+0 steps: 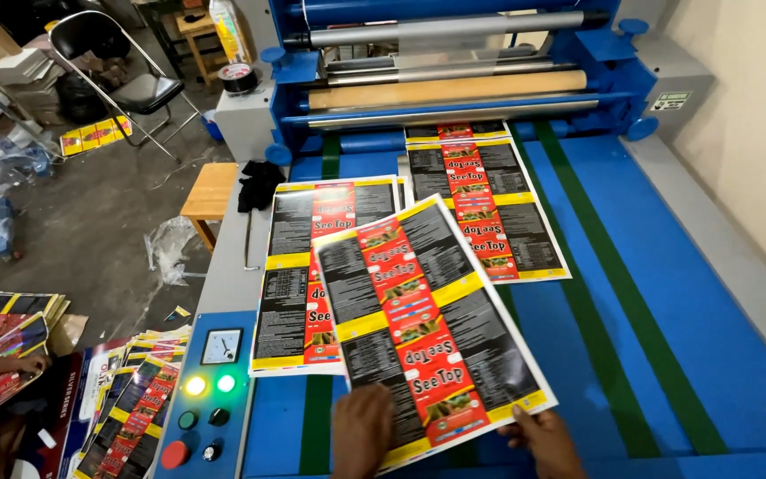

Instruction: The person feeds printed labels into a laminating machine and organizes the laminated output on a production floor.

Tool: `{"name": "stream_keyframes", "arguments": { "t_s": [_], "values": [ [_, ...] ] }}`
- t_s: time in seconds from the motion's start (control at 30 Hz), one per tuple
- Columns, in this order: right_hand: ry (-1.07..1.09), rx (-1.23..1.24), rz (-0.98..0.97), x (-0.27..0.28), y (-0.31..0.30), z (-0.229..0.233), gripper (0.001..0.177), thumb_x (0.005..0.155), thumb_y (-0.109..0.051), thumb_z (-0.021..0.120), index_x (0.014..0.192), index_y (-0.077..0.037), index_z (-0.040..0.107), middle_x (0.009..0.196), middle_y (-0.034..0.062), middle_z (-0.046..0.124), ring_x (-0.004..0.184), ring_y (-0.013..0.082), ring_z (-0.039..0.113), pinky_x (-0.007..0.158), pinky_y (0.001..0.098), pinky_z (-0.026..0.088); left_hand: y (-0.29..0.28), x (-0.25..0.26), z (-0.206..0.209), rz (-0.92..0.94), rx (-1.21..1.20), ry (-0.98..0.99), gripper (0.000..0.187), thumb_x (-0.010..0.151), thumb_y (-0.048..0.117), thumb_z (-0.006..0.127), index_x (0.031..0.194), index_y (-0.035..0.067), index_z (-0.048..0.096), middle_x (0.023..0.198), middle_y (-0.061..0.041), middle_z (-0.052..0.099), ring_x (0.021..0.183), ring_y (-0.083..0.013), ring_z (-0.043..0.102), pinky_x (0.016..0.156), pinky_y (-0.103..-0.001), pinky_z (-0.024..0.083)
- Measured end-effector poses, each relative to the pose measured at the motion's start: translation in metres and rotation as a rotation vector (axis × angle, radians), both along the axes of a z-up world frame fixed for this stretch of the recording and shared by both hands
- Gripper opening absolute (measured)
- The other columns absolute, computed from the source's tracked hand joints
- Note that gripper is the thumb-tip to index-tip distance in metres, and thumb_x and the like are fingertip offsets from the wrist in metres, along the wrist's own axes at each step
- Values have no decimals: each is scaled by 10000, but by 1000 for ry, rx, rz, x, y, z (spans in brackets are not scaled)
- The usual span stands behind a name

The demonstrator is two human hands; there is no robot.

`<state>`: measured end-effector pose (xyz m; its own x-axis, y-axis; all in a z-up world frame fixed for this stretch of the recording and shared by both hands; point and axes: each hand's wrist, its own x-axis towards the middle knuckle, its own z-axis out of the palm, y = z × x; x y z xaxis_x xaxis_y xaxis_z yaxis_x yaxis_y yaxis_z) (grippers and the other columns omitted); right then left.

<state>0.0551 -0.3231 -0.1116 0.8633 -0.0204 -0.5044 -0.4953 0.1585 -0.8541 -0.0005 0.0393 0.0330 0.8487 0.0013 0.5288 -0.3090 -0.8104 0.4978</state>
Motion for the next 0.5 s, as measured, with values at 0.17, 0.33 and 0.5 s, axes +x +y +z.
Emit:
{"name": "stream_keyframes", "arguments": {
  "t_s": [0.17, 0.33, 0.5],
  "values": [
    [-9, -36, -113, -4, -56, -18, 272, 959, -239, 661, 1129, -29, 676, 914, 133, 770, 729, 228, 734, 587, 364, 552, 48, 17, -7, 219, 83, 65, 241, 854, 180, 741, 1081, 99, 761, 1151, -97, 746, 1117, -290, 657, 961, -464, 463],
    [-62, -96, -198, -10, -125, -53, 288, 971, -232, 649, 1172, -27, 668, 915, 157, 764, 726, 253, 728, 592, 387, 564, 69, 33, -6, 336, 143, 137, 322, 880, 214, 714, 1184, 116, 752, 1247, -64, 731, 1213, -294, 619, 1047, -464, 445],
    [-36, -156, -168, -29, -185, -89, 340, 1013, -196, 638, 1298, -11, 632, 965, 225, 757, 719, 289, 677, 567, 427, 511, 72, 45, -13, 273, 234, 191, 518, 867, 306, 725, 1342, 117, 640, 1417, -123, 611, 1372, -297, 504, 1097, -478, 392]
  ]
}}
